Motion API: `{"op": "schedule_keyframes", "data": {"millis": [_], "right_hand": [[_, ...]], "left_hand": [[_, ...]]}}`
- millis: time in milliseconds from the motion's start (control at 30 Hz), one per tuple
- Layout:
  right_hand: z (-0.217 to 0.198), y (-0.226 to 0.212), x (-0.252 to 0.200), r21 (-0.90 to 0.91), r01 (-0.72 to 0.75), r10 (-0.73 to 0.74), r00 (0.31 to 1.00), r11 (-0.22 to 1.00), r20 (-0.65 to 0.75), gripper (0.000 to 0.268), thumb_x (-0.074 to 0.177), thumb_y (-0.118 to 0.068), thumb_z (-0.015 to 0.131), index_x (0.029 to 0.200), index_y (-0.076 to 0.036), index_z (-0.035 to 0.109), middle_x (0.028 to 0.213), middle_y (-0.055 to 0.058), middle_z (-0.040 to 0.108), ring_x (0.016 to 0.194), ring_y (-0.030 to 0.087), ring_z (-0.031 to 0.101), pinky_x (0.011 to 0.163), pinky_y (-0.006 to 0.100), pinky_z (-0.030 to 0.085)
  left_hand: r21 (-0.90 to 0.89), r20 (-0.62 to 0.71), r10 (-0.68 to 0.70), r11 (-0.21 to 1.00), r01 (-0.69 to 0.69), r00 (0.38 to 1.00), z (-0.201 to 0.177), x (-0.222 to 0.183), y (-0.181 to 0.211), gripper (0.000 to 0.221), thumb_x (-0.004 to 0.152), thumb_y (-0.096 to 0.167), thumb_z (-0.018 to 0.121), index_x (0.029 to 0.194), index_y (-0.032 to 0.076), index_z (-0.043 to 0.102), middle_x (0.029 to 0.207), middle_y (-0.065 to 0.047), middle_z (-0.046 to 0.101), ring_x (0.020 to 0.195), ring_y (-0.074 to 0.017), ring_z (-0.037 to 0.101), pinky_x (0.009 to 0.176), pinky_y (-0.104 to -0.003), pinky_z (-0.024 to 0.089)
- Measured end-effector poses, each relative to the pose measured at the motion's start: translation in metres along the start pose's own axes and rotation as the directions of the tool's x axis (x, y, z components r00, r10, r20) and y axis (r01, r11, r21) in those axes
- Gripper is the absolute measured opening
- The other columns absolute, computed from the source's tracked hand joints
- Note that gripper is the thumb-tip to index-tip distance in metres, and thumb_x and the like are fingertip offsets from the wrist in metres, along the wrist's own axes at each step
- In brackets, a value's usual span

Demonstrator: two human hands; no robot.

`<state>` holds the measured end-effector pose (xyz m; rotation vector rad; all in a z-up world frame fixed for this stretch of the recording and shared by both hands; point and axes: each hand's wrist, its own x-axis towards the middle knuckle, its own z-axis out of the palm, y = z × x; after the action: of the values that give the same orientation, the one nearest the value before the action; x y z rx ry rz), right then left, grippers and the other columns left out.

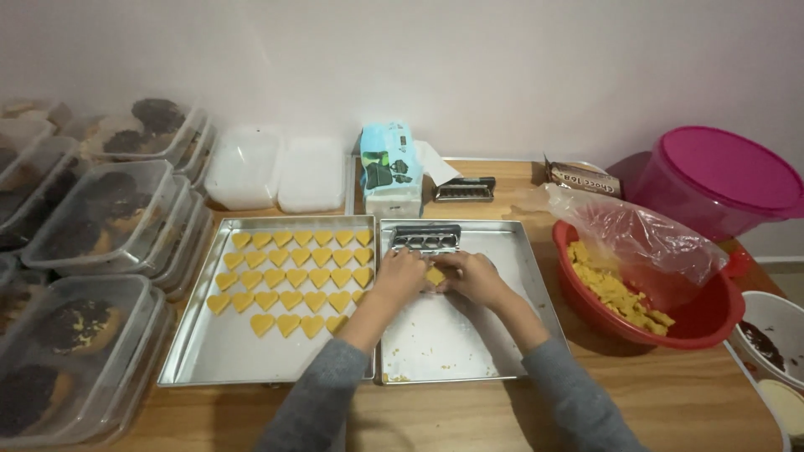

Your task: Molding cookie dough into heart shapes using a manual mold and a spoon, then arranging them on a baking tray.

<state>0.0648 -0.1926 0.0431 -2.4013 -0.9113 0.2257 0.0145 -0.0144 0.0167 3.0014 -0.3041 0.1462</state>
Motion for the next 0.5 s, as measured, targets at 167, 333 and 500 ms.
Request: {"op": "schedule_keyframes", "data": {"millis": [167,333,500], "right_hand": [[-0.013,0.001,-0.011,0.302,-0.102,0.091,0.995,0.948,0.051,0.071,0.076,0.004,0.082,0.142,-0.008,0.060,0.130,0.020,0.071,0.127,0.041,0.062,0.111,0.050,0.049],[-0.011,-0.003,-0.022,0.093,-0.134,0.134,0.991,0.987,0.002,0.064,0.083,-0.006,0.081,0.143,-0.014,0.060,0.126,0.015,0.073,0.122,0.033,0.067,0.106,0.043,0.055],[-0.012,-0.034,-0.040,-0.174,-0.110,0.117,0.992,0.979,0.035,0.075,0.089,-0.002,0.070,0.157,-0.012,0.041,0.134,0.019,0.069,0.126,0.033,0.065,0.108,0.046,0.052]], "left_hand": [[0.024,0.079,-0.042,0.999,0.040,0.996,0.003,0.012,0.010,0.026,0.088,0.025,0.071,0.102,0.004,0.078,0.110,-0.018,0.075,0.108,-0.0371,0.066,0.098,-0.055,0.047],[0.030,0.062,-0.030,0.999,0.028,0.998,-0.020,0.000,0.023,0.024,0.095,0.023,0.065,0.104,0.006,0.079,0.118,-0.018,0.074,0.110,-0.0366,0.066,0.098,-0.054,0.047],[0.058,-0.018,0.011,0.998,-0.010,1.000,0.003,0.007,0.019,0.018,0.094,0.015,0.065,0.101,0.006,0.079,0.113,-0.016,0.075,0.107,-0.0341,0.068,0.095,-0.049,0.050]]}}
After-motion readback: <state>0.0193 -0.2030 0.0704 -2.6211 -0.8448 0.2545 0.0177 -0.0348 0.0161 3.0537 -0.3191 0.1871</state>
